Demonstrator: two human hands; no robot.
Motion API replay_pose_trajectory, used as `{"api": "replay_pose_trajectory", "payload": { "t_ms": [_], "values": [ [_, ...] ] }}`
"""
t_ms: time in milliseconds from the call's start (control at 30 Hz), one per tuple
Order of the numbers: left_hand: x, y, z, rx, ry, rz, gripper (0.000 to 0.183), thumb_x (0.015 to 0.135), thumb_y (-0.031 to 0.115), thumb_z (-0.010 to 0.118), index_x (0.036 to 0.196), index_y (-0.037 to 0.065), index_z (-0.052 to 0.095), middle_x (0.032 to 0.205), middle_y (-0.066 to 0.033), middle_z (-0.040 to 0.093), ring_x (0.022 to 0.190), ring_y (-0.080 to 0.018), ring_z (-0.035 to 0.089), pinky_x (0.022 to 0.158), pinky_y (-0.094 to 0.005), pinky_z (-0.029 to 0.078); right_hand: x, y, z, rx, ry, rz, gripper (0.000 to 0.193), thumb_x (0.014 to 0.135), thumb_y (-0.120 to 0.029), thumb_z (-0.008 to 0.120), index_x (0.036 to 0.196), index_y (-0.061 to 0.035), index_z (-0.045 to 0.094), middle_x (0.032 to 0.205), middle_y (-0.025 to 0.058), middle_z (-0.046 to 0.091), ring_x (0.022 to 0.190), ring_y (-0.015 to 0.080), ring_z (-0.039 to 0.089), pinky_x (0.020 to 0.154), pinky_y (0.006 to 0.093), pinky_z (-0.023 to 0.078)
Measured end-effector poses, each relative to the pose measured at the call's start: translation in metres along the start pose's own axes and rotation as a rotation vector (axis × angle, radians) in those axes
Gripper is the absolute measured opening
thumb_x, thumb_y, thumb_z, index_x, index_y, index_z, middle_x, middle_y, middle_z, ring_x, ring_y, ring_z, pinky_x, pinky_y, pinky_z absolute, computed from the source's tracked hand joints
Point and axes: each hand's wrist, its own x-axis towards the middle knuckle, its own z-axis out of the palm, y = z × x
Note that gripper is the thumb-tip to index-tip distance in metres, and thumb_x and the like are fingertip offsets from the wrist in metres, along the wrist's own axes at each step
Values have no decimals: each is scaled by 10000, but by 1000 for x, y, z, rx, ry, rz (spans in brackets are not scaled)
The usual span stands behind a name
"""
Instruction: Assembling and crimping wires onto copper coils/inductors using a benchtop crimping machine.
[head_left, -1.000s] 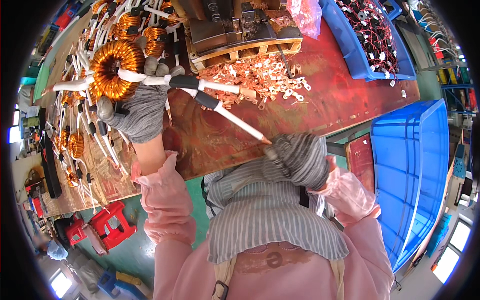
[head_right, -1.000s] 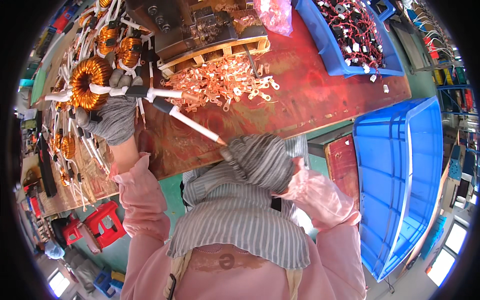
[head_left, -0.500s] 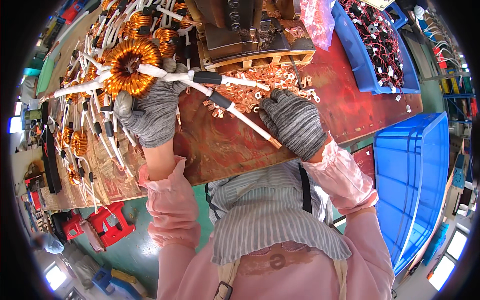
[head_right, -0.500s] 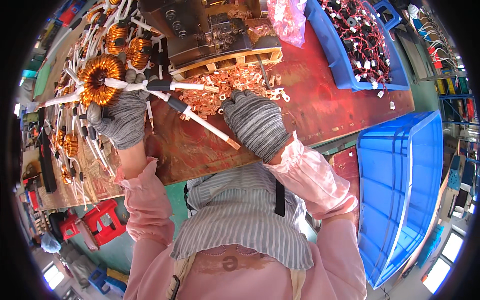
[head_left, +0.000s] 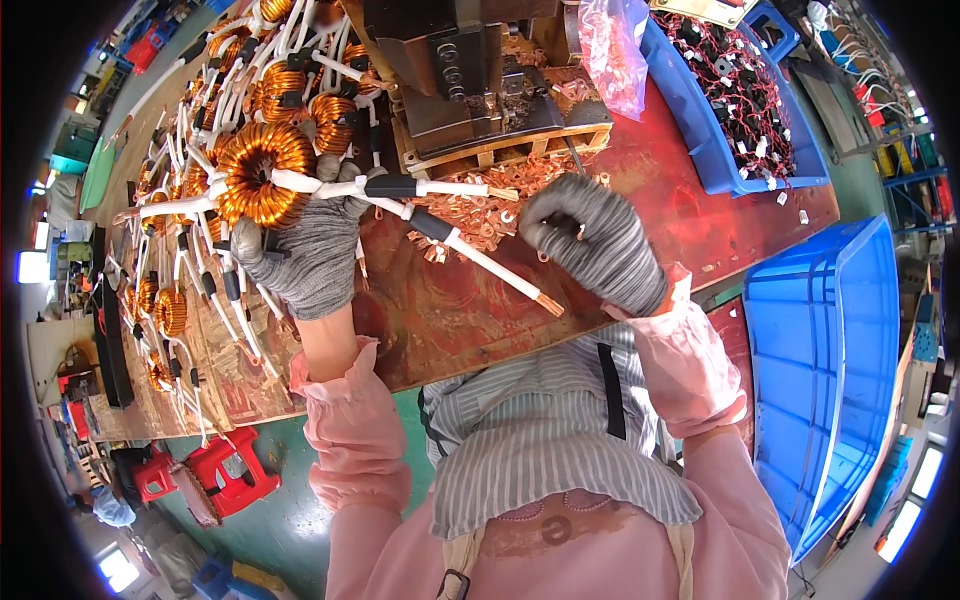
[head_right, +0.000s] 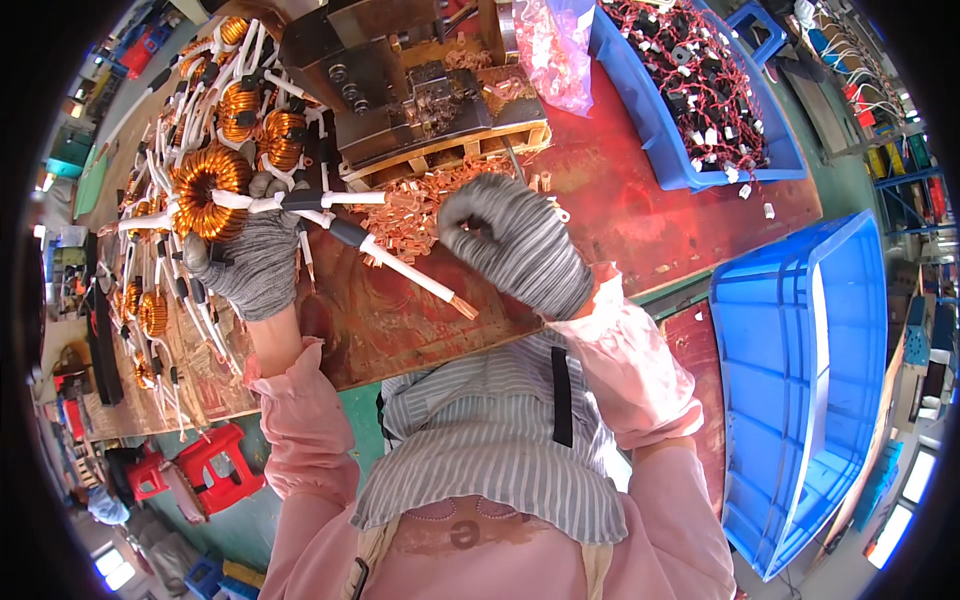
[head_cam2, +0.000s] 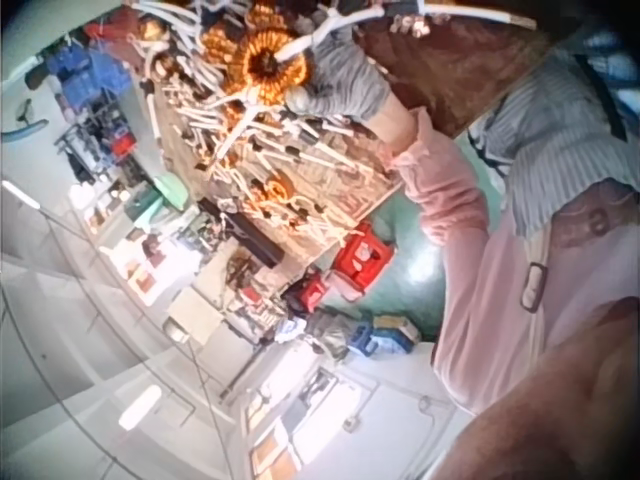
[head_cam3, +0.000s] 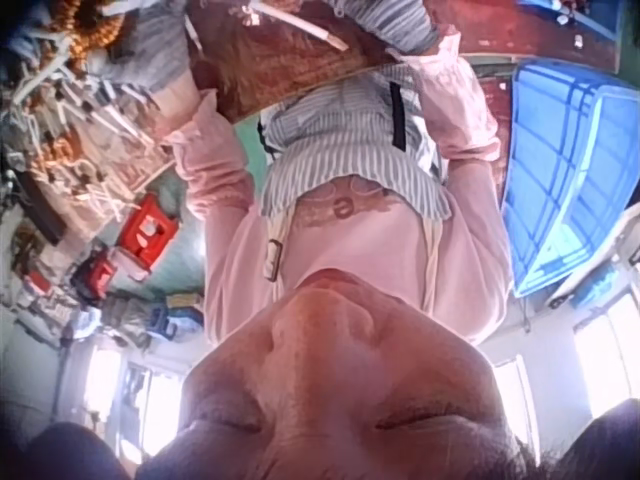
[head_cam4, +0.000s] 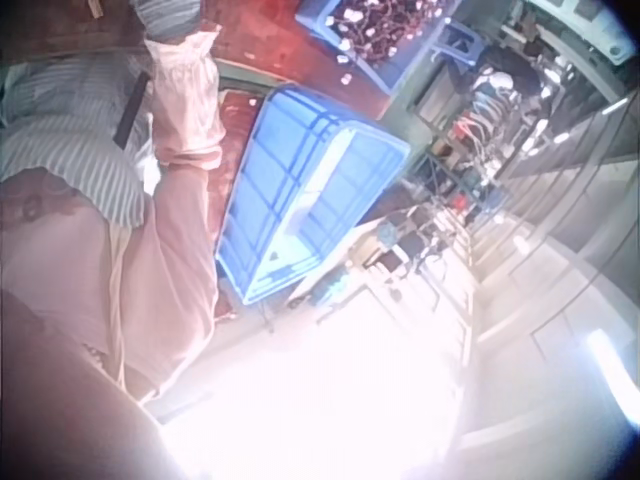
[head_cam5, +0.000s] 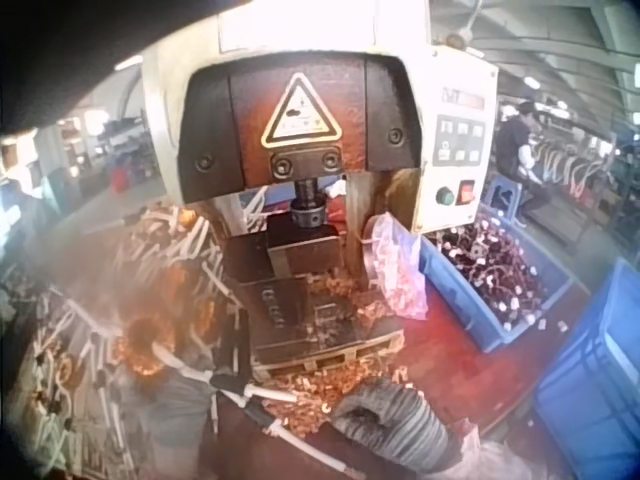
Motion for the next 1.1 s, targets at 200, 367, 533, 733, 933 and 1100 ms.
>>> {"api": "replay_pose_trajectory", "payload": {
  "t_ms": [200,367,533,733,933,1100],
  "values": [
    [-2,3,-2,-58,-54,-9,743,664,456,640,1222,34,393,1183,-159,446,988,-319,458,885,-457,371,4,-12,3,748,240,318,109,820,-48,571,921,-7,562,781,47,595,716,112,583,650,234,508],
    [-1,0,2,27,65,32,737,662,461,641,1223,54,391,1093,-183,416,975,-323,439,836,-441,427,4,-15,15,952,292,332,128,818,-45,568,925,16,534,809,95,600,762,170,615,638,252,526],
    [-2,3,2,-5,21,-8,753,668,454,640,1255,74,363,1098,-182,419,975,-319,449,854,-452,425,8,-28,23,1005,286,330,124,824,-79,580,901,8,537,759,96,607,678,139,592,586,236,490],
    [-3,2,3,44,29,-16,771,669,443,644,1273,70,345,1101,-182,423,978,-307,446,836,-445,440,8,-30,21,1010,280,340,126,818,-84,589,891,8,542,758,95,607,637,138,586,576,234,486],
    [-2,2,1,41,11,-17,768,668,429,651,1270,64,344,1110,-187,420,982,-304,442,834,-449,442,11,-25,20,984,329,375,139,811,-94,603,886,9,547,749,94,603,644,140,593,568,222,490],
    [0,-1,5,45,17,-10,763,668,420,654,1267,64,345,1110,-191,417,982,-303,438,843,-450,439,6,-24,18,1014,250,311,144,814,-76,588,913,20,545,798,91,599,725,170,613,601,248,515]
  ]
}}
